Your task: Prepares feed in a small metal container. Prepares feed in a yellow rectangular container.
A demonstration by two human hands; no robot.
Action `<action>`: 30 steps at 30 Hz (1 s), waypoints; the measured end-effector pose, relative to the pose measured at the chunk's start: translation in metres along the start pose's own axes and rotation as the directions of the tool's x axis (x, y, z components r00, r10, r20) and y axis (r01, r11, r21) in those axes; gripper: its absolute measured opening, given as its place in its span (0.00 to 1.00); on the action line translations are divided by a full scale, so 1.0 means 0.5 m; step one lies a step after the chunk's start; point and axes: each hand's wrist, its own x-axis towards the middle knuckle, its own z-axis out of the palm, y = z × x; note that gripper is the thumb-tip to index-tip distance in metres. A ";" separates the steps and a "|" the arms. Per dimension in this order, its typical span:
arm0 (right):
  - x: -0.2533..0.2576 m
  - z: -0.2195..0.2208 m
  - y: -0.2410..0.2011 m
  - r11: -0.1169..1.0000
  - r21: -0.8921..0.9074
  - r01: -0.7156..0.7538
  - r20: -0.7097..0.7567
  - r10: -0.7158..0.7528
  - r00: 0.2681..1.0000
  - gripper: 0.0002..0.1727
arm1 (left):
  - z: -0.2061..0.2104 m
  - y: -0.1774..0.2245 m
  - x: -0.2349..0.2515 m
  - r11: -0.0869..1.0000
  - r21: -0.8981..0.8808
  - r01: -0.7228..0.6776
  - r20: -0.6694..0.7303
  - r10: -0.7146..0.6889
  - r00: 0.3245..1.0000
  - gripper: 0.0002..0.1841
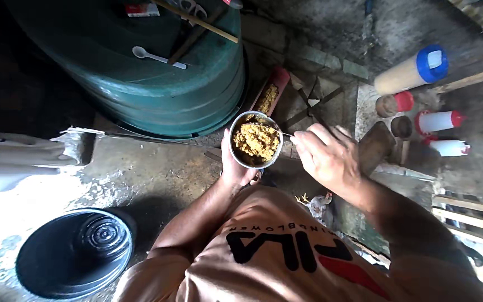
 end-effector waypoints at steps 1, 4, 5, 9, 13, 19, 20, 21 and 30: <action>-0.003 -0.002 -0.002 1.000 0.000 0.006 0.006 -0.006 1.000 0.12 | -0.002 0.000 0.000 1.000 -0.012 0.019 -0.003 -0.019 1.000 0.43; -0.019 0.000 -0.012 0.999 0.005 0.039 0.029 -0.040 0.999 0.11 | -0.010 -0.002 0.002 0.997 -0.039 0.065 -0.024 -0.066 0.998 0.45; -0.025 0.005 -0.016 0.998 0.005 0.059 0.029 -0.059 0.998 0.11 | -0.012 -0.002 0.003 0.996 -0.051 0.071 -0.031 -0.073 0.997 0.45; -0.039 0.026 -0.024 0.989 -0.009 0.146 0.111 -0.144 0.983 0.12 | -0.010 -0.004 0.006 0.997 -0.024 0.069 -0.023 -0.070 0.997 0.44; -0.021 0.006 -0.013 0.985 -0.033 0.169 0.093 -0.166 0.982 0.11 | -0.008 -0.008 0.008 0.999 0.011 0.052 -0.012 -0.051 0.999 0.40; -0.010 0.007 0.001 0.991 -0.108 0.073 0.067 -0.066 0.996 0.12 | -0.004 -0.008 0.002 0.996 0.090 0.026 -0.001 -0.026 1.000 0.39; -0.011 0.018 -0.001 0.992 -0.083 0.095 0.087 -0.088 0.992 0.11 | -0.005 -0.010 0.004 0.995 0.100 0.022 0.007 -0.022 1.000 0.38; -0.013 0.023 -0.002 0.990 -0.066 0.123 0.106 -0.115 0.988 0.10 | -0.007 -0.011 0.005 0.995 0.103 0.016 0.009 -0.017 1.000 0.37; -0.027 -0.004 0.014 0.954 -0.088 0.286 0.131 -0.274 0.953 0.09 | -0.015 -0.023 0.002 0.994 0.042 0.101 -0.012 -0.101 0.995 0.40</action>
